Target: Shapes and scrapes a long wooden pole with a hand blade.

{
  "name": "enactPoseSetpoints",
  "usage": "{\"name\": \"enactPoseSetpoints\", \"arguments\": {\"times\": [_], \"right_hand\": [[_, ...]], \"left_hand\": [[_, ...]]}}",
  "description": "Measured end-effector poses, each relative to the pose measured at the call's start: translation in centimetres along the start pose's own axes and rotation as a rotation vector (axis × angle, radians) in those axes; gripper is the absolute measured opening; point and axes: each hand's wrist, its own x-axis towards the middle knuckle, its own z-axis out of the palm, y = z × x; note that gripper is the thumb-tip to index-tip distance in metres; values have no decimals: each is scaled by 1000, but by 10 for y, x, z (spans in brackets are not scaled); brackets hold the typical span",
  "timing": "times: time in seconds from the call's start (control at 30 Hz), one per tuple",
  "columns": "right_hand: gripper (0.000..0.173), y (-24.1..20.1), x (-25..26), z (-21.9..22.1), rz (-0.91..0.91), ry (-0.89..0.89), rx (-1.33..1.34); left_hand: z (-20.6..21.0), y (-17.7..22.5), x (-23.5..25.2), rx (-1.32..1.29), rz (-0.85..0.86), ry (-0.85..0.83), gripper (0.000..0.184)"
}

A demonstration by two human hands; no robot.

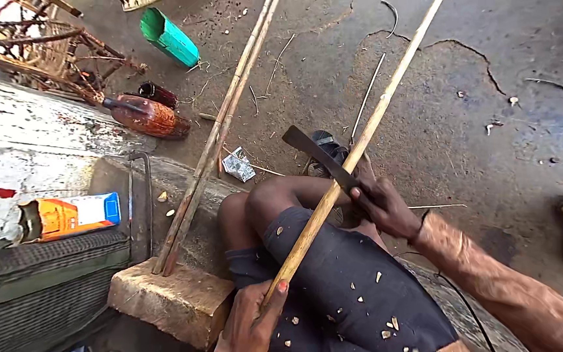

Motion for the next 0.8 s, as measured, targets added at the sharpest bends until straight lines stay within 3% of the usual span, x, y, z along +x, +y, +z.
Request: {"name": "enactPoseSetpoints", "arguments": {"times": [0.07, 0.17, 0.27, 0.3, 0.43, 0.57, 0.7, 0.8], "right_hand": [[37, 6, 1, -14, -97, -18, -137], [34, 15, 9, -26, 79, 95, 92], [28, -10, -14, 6, -172, -219, -213], [27, -10, -18, 10, -241, -232, -279], [32, 22, 2, 3, 31, 140, 128], [28, 1, -13, 16, -243, -157, -194], [34, 27, 12, 4, -4, 203, 143], [33, -1, -4, 19, -169, -132, -137]], "left_hand": [[-2, 4, -3, -72, -32, -53, 47], [5, 10, 5, 58, 1, 18, 54], [8, 10, 9, 186, 7, 95, 63], [7, 7, 8, 158, 6, 86, 62], [-1, 10, 14, -270, -102, -95, 44], [-9, 14, 16, -490, -203, -211, 42], [-9, 14, 22, -633, -255, -256, 45], [-12, 10, 26, -760, -299, -289, 44]]}}
